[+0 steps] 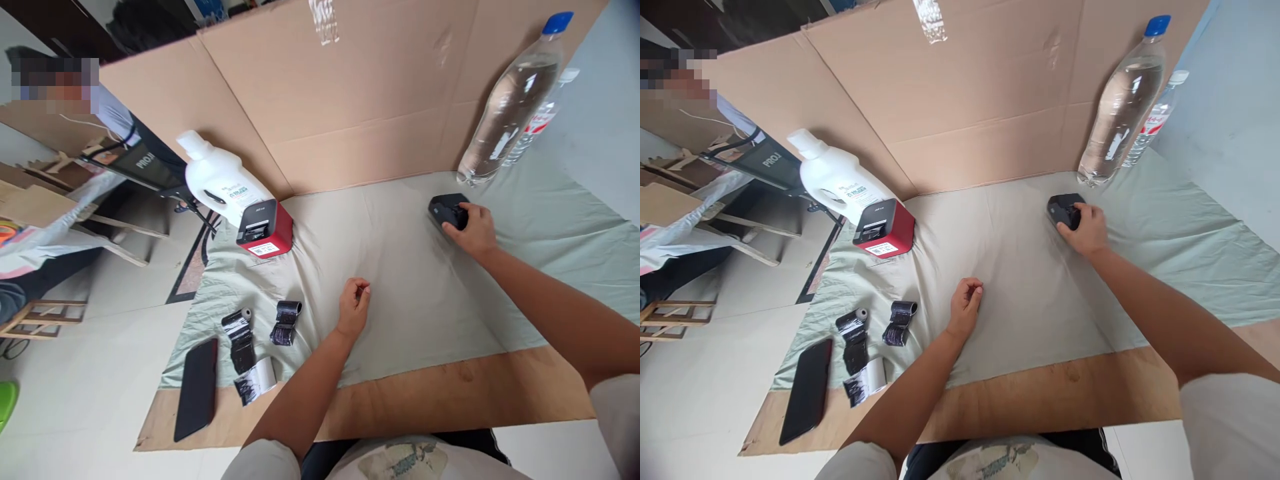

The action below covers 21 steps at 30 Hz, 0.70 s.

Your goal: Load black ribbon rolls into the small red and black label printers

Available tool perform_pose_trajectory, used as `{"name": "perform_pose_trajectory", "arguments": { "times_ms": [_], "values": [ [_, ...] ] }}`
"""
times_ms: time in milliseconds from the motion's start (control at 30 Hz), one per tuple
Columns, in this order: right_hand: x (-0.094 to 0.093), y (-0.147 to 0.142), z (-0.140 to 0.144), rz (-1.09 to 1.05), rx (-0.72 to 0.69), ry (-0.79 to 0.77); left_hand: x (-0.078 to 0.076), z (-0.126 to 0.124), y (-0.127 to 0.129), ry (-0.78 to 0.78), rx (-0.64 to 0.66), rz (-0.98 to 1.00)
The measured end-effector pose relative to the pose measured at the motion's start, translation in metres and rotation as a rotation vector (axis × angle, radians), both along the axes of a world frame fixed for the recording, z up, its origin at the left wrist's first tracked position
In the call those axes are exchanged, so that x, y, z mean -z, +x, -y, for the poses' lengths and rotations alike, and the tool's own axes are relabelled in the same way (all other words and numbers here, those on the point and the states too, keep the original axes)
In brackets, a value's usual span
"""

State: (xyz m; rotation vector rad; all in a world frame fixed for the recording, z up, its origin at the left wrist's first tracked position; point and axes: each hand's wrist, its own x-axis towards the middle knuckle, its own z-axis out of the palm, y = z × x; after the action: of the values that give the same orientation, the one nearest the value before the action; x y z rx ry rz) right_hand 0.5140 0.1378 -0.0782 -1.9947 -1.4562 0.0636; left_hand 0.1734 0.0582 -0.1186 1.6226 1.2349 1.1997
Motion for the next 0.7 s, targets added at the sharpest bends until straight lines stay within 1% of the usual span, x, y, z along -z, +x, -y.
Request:
{"name": "perform_pose_trajectory", "arguments": {
  "times_ms": [67,133,233,300,333,367,433,600,667,700],
  "values": [
    [-0.001,-0.034,0.020,-0.011,-0.210,0.069,0.001,0.000,0.000,-0.086,0.022,0.120],
    [-0.002,-0.074,0.046,-0.020,-0.390,0.119,0.000,0.000,0.000,-0.188,0.078,0.290],
    [0.000,-0.136,0.091,-0.021,-0.536,0.143,-0.008,0.002,-0.001,-0.365,0.166,0.553],
    [0.004,-0.167,0.115,-0.023,-0.605,0.130,-0.015,0.003,-0.002,-0.467,0.144,0.698],
    [0.005,-0.178,0.124,-0.033,-0.624,0.114,-0.018,0.004,-0.003,-0.497,0.116,0.753],
    [0.007,-0.185,0.130,-0.057,-0.637,0.095,-0.020,0.004,-0.004,-0.513,0.088,0.794],
    [0.006,-0.188,0.132,-0.160,-0.649,0.057,-0.023,0.005,-0.006,-0.514,0.073,0.832],
    [-0.003,-0.171,0.106,-0.629,-0.651,-0.042,-0.019,0.003,-0.009,-0.480,0.180,0.762],
    [-0.001,-0.170,0.098,-0.742,-0.613,-0.075,-0.018,0.002,-0.011,-0.499,0.223,0.721],
    [0.002,-0.171,0.097,-0.745,-0.601,-0.071,-0.018,0.001,-0.013,-0.515,0.239,0.696]
  ]
}}
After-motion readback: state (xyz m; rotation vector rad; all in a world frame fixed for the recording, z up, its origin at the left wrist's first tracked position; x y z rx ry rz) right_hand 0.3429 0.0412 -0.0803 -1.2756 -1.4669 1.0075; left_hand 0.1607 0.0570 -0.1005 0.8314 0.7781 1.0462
